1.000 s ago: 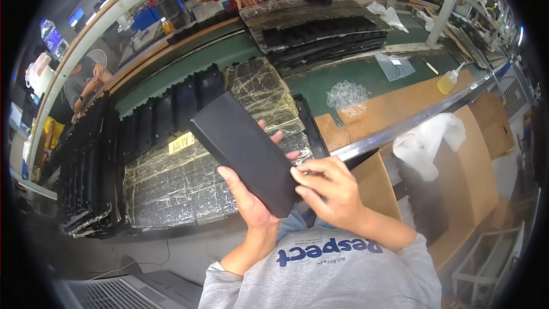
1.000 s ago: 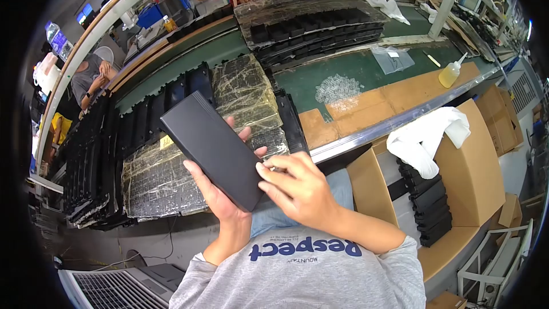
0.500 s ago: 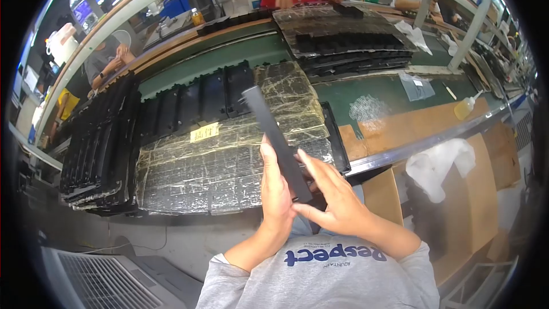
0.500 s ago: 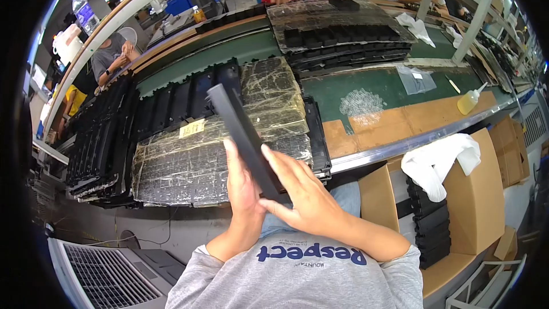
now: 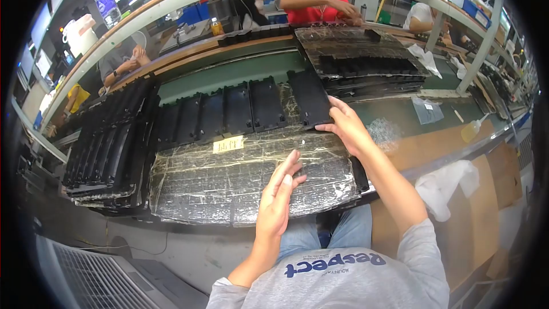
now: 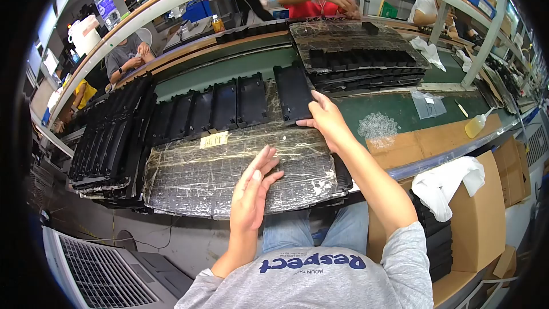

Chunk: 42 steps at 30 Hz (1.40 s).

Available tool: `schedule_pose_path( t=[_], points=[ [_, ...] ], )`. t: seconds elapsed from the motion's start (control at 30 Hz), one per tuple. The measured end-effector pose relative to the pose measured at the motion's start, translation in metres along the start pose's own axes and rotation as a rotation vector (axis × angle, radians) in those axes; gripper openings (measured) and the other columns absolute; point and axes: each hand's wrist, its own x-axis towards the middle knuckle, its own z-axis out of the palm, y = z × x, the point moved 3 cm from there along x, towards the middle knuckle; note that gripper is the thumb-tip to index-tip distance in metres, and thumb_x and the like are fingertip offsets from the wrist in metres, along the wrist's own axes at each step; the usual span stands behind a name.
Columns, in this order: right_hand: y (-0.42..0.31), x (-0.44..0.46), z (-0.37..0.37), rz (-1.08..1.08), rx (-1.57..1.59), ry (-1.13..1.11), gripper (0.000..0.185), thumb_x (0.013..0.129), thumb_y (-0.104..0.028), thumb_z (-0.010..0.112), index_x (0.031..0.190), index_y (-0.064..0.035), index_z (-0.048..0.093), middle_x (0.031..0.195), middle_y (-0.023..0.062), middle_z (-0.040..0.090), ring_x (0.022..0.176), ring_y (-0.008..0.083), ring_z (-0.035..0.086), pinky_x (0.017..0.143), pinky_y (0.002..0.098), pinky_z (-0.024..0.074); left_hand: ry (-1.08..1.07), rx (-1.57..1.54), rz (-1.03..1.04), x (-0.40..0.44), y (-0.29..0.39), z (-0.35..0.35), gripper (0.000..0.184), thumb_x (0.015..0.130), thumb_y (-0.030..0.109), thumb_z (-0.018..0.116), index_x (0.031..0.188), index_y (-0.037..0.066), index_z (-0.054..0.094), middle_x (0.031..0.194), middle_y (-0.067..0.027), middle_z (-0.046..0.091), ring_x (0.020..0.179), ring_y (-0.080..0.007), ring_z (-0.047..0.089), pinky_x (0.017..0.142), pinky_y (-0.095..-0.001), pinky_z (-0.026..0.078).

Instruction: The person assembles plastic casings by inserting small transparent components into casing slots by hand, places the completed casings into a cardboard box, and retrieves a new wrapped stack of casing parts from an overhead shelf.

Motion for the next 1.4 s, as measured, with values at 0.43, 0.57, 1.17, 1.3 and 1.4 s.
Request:
schedule_pose_path(
  t=[0.43, 0.57, 1.17, 1.3, 1.4],
  points=[
    [-0.010, -0.010, 0.006, -0.390, -0.991, 0.108, 0.034, 0.084, -0.013, 0.053, 0.117, -0.0071, 0.055, 0.117, 0.0093, 0.049, 0.078, 0.0128, 0.056, 0.071, 0.0259, 0.0465, -0.095, 0.110, 0.083, -0.003, -0.004, -0.001, 0.040, 0.092, 0.018, 0.042, 0.126, -0.004, 0.042, 0.128, -0.0157, 0.043, 0.118, -0.0252, 0.042, 0.095, -0.0382, 0.039],
    [-0.038, -0.069, 0.007, -0.479, -0.841, 0.122, 0.030, 0.083, -0.009, 0.053, 0.112, -0.0071, 0.059, 0.117, 0.0084, 0.048, 0.078, 0.0132, 0.055, 0.071, 0.0251, 0.0450, -0.112, 0.166, 0.076, -0.003, -0.007, 0.001, 0.039, 0.091, 0.017, 0.043, 0.124, -0.004, 0.044, 0.126, -0.0164, 0.045, 0.118, -0.0264, 0.044, 0.093, -0.0396, 0.041],
    [0.207, -0.463, -0.434, 0.404, -1.162, 1.572, 0.014, 0.073, -0.012, 0.057, 0.084, -0.0040, 0.062, 0.085, 0.0167, 0.063, 0.087, 0.0348, 0.059, 0.078, 0.0409, 0.0464, 0.019, 0.422, 0.103, -0.009, 0.001, 0.028, 0.043, 0.094, 0.022, 0.037, 0.128, -0.004, 0.038, 0.126, -0.0202, 0.044, 0.118, -0.0304, 0.043, 0.096, -0.0438, 0.039],
    [0.255, -0.440, -0.432, 0.744, -1.044, 1.353, 0.050, 0.069, -0.027, 0.069, 0.107, 0.0004, 0.050, 0.094, 0.0245, 0.059, 0.091, 0.0391, 0.058, 0.081, 0.0427, 0.0458, 0.075, 0.546, 0.102, -0.015, 0.001, 0.032, 0.044, 0.094, 0.023, 0.036, 0.129, -0.004, 0.037, 0.125, -0.0201, 0.045, 0.116, -0.0293, 0.045, 0.096, -0.0418, 0.040],
    [0.274, -0.395, -0.404, 0.911, -0.879, 1.169, 0.069, 0.070, -0.029, 0.069, 0.121, 0.0004, 0.033, 0.105, 0.0270, 0.056, 0.095, 0.0402, 0.057, 0.082, 0.0441, 0.0460, 0.105, 0.594, 0.059, -0.015, -0.002, 0.036, 0.043, 0.095, 0.022, 0.036, 0.129, -0.004, 0.037, 0.123, -0.0197, 0.046, 0.115, -0.0281, 0.046, 0.096, -0.0408, 0.040]
  ],
)
